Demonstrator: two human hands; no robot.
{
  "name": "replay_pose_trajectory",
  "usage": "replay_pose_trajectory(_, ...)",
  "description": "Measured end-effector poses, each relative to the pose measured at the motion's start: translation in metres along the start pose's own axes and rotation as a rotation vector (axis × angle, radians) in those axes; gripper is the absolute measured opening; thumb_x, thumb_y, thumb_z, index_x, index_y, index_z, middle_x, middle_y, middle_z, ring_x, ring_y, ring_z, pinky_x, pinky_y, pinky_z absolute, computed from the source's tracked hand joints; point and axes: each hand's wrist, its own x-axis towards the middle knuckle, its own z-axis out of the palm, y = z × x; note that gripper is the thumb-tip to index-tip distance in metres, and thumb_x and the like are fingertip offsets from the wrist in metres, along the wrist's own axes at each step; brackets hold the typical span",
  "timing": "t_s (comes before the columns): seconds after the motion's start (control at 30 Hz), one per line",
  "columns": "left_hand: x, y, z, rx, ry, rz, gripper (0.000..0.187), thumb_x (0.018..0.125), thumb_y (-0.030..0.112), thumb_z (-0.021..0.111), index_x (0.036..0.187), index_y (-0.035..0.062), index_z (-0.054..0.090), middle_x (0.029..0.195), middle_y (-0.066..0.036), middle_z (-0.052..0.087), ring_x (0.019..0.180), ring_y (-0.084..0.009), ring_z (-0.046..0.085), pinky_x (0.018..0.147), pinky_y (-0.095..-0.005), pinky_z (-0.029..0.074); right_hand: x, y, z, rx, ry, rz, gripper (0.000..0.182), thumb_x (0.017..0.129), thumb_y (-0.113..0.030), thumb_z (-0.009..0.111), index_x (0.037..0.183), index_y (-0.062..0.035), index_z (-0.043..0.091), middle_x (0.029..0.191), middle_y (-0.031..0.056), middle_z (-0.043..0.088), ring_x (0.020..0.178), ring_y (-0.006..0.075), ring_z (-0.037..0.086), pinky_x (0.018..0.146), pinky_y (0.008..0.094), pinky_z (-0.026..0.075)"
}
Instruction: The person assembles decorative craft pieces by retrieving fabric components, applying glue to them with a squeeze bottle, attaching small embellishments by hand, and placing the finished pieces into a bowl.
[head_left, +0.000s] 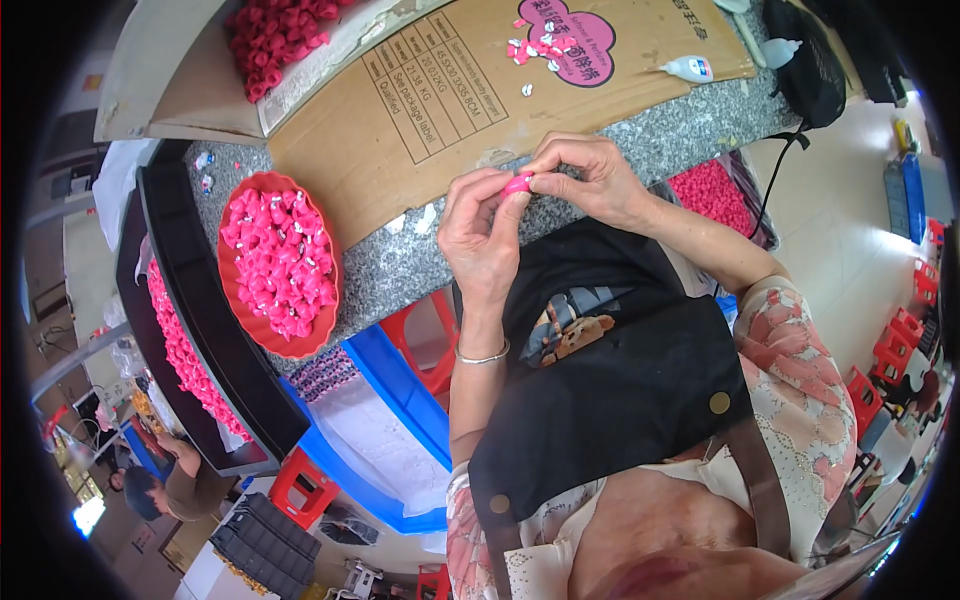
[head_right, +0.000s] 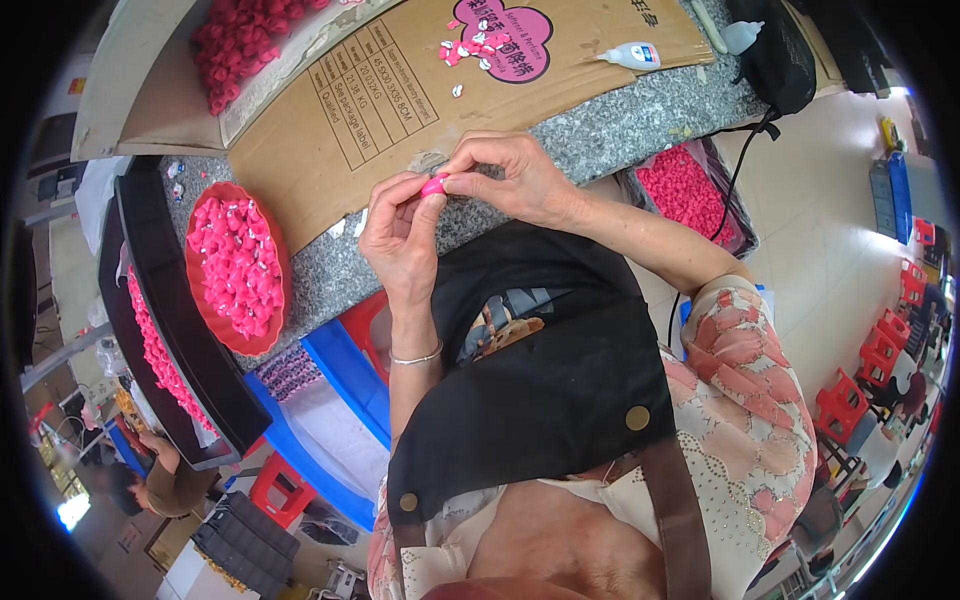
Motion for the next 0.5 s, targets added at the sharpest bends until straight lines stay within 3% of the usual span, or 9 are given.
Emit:
replay_pose_trajectory(0.17,0.0002,-0.0034,0.0011,0.004,0.011,0.011,0.018,0.078,-0.009,0.062,0.095,-0.0044,0.059,0.101,-0.01,0.053,0.089,-0.0144,0.056,0.079,-0.0244,0.049,0.0007,-0.0004,0.0012,-0.038,0.043,-0.027,0.01,0.081,-0.008,0.063,0.086,0.0005,0.063,0.074,0.0047,0.06,0.069,0.0105,0.055,0.062,0.024,0.044)
replay_pose_trajectory(0.5,0.0003,-0.0034,0.0044,-0.017,0.037,0.01,0.019,0.077,-0.009,0.062,0.095,-0.0047,0.058,0.101,-0.01,0.053,0.09,-0.0152,0.057,0.08,-0.0255,0.05,0.001,-0.001,0.0014,-0.13,0.074,-0.085,0.01,0.08,-0.007,0.063,0.086,0.0009,0.063,0.077,0.0077,0.061,0.07,0.0148,0.059,0.061,0.0257,0.046)
